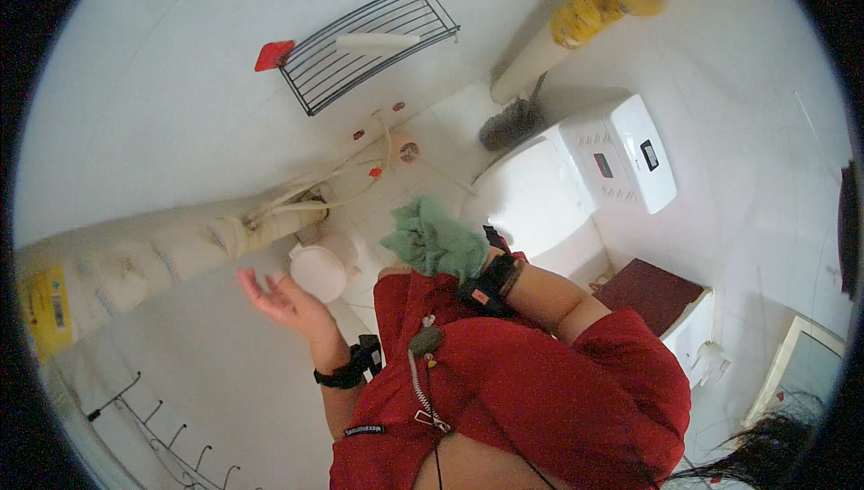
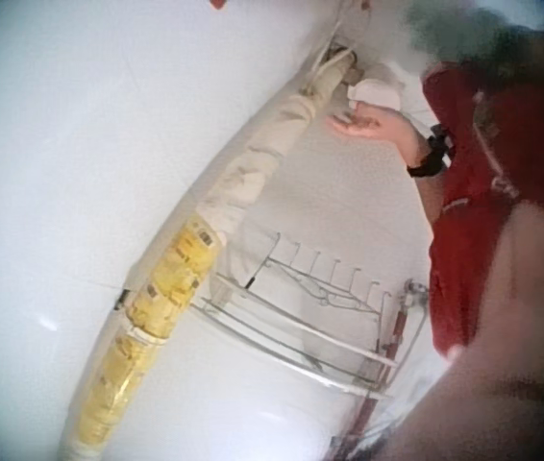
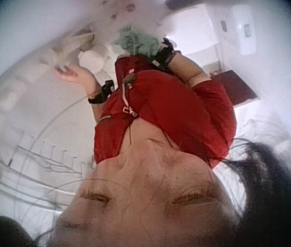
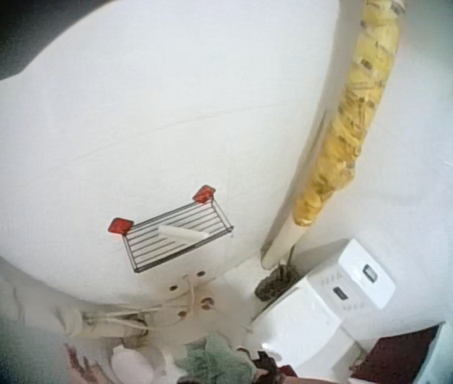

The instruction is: The person wipes the sink basin, faucet, showerhead, wall tiles, and a wall-mounted rack using a green cloth. They move between fixtures and wipe multiple surfaces in sequence.

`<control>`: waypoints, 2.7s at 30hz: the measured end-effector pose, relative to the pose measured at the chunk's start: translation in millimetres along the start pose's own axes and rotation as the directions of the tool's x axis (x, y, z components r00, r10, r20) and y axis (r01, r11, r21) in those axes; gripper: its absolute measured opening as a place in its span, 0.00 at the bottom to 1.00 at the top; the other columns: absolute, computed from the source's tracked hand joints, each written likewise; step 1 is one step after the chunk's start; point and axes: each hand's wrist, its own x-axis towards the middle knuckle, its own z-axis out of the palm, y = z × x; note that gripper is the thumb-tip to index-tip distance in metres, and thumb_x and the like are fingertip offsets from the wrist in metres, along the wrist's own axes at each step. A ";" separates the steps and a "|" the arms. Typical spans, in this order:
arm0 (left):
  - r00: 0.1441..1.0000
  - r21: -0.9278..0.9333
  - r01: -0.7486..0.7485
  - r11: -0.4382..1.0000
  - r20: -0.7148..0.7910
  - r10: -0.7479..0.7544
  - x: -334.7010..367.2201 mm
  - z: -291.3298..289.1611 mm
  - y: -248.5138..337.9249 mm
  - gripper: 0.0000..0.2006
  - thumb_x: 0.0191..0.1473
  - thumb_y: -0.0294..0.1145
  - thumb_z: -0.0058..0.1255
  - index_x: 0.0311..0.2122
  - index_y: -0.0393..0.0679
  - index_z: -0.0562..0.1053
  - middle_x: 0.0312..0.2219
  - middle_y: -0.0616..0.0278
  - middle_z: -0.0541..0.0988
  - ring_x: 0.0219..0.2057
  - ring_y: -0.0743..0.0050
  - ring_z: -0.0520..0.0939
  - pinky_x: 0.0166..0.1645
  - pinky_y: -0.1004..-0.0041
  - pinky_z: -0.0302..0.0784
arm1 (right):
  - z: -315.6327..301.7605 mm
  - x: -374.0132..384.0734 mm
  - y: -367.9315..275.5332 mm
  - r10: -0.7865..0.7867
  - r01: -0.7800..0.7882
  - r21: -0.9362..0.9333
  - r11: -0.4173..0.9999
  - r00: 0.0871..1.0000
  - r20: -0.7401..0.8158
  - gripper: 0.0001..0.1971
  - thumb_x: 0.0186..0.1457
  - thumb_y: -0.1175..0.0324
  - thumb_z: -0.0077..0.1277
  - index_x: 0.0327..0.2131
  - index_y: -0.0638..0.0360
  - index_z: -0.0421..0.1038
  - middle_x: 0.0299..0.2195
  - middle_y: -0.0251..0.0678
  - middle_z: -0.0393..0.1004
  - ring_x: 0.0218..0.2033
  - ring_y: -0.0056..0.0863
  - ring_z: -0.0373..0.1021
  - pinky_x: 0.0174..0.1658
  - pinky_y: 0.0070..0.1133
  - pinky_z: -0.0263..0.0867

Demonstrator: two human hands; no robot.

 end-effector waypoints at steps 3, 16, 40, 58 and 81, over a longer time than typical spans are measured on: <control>0.988 -0.072 0.033 0.997 0.150 -0.022 10.7 26.5 -7.9 0.24 0.54 0.24 0.40 0.56 0.38 0.53 0.56 0.54 0.56 0.56 0.64 0.58 0.59 0.63 0.51 | -17.2 -12.4 -6.5 -0.222 0.180 -0.701 0.690 0.974 0.032 0.14 0.57 0.55 0.36 0.40 0.51 0.64 0.37 0.27 0.70 0.42 0.28 0.64 0.42 0.24 0.60; 0.603 -0.198 -0.534 0.822 0.593 0.534 146.1 141.3 12.5 0.10 0.52 0.28 0.45 0.40 0.38 0.72 0.37 0.54 0.77 0.39 0.61 0.77 0.44 0.70 0.71 | 42.4 -24.2 -13.3 -0.747 0.064 -0.858 0.510 0.528 -0.404 0.12 0.60 0.57 0.35 0.35 0.55 0.60 0.28 0.29 0.65 0.27 0.26 0.65 0.32 0.20 0.66; 0.909 -0.053 -0.139 0.989 0.388 0.149 169.5 184.7 -13.7 0.19 0.43 0.34 0.56 0.39 0.39 0.65 0.34 0.54 0.74 0.36 0.59 0.75 0.39 0.66 0.70 | 30.8 -25.2 -97.0 -0.598 0.680 0.191 0.708 0.721 -0.351 0.17 0.60 0.52 0.35 0.44 0.53 0.61 0.35 0.35 0.70 0.29 0.26 0.67 0.32 0.21 0.64; 0.528 -0.425 0.847 0.319 0.603 -0.597 135.2 180.5 -55.2 0.21 0.51 0.36 0.53 0.47 0.37 0.65 0.41 0.59 0.72 0.42 0.69 0.72 0.46 0.71 0.68 | 81.3 166.5 -208.6 -0.559 -0.395 -0.658 -0.641 0.828 0.049 0.26 0.57 0.51 0.28 0.53 0.54 0.59 0.49 0.42 0.66 0.51 0.36 0.62 0.55 0.49 0.45; 0.599 -0.472 0.798 0.374 0.558 -0.574 129.5 179.9 -47.3 0.14 0.52 0.33 0.52 0.41 0.36 0.68 0.33 0.60 0.75 0.29 0.72 0.77 0.33 0.73 0.74 | 81.6 165.8 -244.1 -0.535 -0.444 -0.626 -0.641 0.843 -0.051 0.33 0.55 0.43 0.29 0.55 0.58 0.56 0.56 0.43 0.56 0.58 0.37 0.51 0.56 0.39 0.49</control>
